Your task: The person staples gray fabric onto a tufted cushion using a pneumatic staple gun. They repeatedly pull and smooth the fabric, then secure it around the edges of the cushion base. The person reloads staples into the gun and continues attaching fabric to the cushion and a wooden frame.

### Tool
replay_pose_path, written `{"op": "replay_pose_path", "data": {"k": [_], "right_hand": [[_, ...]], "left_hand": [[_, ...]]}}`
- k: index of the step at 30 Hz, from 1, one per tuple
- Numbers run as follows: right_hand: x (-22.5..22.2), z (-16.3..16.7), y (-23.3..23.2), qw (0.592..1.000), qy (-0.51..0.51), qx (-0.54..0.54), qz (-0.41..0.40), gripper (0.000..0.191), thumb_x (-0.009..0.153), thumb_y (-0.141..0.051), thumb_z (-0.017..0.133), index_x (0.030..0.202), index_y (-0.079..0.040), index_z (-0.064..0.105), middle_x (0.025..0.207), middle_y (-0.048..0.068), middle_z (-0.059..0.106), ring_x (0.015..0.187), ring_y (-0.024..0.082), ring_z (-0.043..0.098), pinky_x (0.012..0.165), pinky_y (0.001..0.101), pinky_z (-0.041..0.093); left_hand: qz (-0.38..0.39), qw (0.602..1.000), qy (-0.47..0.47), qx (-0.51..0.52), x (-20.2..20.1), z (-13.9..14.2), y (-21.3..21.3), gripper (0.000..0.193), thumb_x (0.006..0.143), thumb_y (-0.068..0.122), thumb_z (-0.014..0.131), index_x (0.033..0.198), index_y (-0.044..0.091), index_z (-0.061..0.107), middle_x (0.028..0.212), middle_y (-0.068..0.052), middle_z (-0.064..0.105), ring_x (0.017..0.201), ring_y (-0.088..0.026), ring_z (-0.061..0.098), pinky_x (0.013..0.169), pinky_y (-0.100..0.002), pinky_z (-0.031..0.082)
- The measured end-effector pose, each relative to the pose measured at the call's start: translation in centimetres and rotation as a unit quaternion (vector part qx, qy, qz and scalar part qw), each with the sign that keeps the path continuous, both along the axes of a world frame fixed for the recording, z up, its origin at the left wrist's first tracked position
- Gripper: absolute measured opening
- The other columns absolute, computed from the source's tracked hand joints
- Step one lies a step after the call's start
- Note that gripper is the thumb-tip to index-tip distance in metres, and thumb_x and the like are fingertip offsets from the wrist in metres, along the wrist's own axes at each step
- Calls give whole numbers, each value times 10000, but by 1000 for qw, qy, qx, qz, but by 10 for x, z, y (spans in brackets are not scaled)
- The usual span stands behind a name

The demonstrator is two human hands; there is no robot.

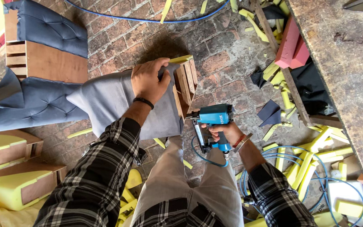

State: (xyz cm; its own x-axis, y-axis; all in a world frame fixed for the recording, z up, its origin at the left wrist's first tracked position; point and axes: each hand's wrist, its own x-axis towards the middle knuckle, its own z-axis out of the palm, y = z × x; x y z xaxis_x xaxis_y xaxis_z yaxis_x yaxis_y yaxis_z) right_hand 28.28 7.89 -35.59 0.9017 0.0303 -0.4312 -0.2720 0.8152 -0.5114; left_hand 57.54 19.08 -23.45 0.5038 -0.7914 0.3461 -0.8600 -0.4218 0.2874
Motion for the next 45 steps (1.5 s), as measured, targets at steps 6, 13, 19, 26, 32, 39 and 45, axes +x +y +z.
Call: {"op": "replay_pose_path", "data": {"k": [6, 13, 19, 26, 32, 39, 45], "right_hand": [[9, 10, 6, 999, 9, -2, 40, 345, 825, -95, 721, 1126, 72, 690, 633, 6, 537, 551, 110, 518, 512, 288, 452], [15, 13, 10, 996, 9, 89, 9, 383, 804, -106, 710, 1135, 84, 681, 617, 9, 512, 522, 127, 510, 527, 302, 456], [13, 17, 13, 996, 48, 70, -19, 374, 813, -110, 702, 1131, 82, 663, 617, 16, 509, 515, 160, 518, 524, 331, 454], [-11, 68, 9, 981, 64, 61, -172, 409, 831, -141, 670, 1192, 52, 664, 610, 4, 488, 511, 161, 495, 548, 343, 471], [-22, 154, 6, 941, 131, -17, -312, 441, 794, -126, 654, 1181, 86, 646, 603, 20, 472, 516, 181, 486, 541, 346, 457], [-30, 262, -4, 878, 88, -81, -464, 476, 745, -130, 646, 1182, 59, 660, 621, 29, 487, 541, 191, 485, 554, 340, 433], [-22, 312, 2, 808, 79, -151, -564, 378, 815, -143, 675, 1099, 98, 610, 642, 40, 472, 575, 212, 486, 596, 385, 450]], "left_hand": [[1, 1000, 8, -18, 2, 2, -3, 223, 895, 187, 717, 1118, 206, 726, 1046, 29, 778, 973, -190, 732, 970, -407, 512], [-2, 1000, -5, -21, -3, 6, -5, 191, 894, 189, 728, 1085, 197, 741, 1022, 2, 774, 955, -207, 727, 945, -408, 507], [-7, 998, 17, -52, 1, 5, -3, 168, 912, 206, 730, 1079, 192, 750, 1021, -3, 771, 943, -213, 721, 942, -404, 516], [-1, 997, 44, -63, -2, 19, 2, 175, 915, 281, 710, 1074, 219, 751, 1058, -20, 758, 979, -281, 697, 901, -439, 505], [-69, 993, 87, -31, 14, 56, -5, 304, 769, 285, 720, 1066, 256, 776, 1085, -15, 748, 1008, -264, 680, 877, -456, 488], [-59, 992, 97, 52, 25, 98, -26, 156, 814, 272, 685, 912, 336, 788, 1035, 80, 759, 1055, -169, 674, 907, -460, 456], [-21, 984, 57, 169, 60, 116, -52, 246, 989, 418, 555, 1189, 378, 692, 1285, 29, 647, 1317, -245, 515, 1164, -502, 317]]}}
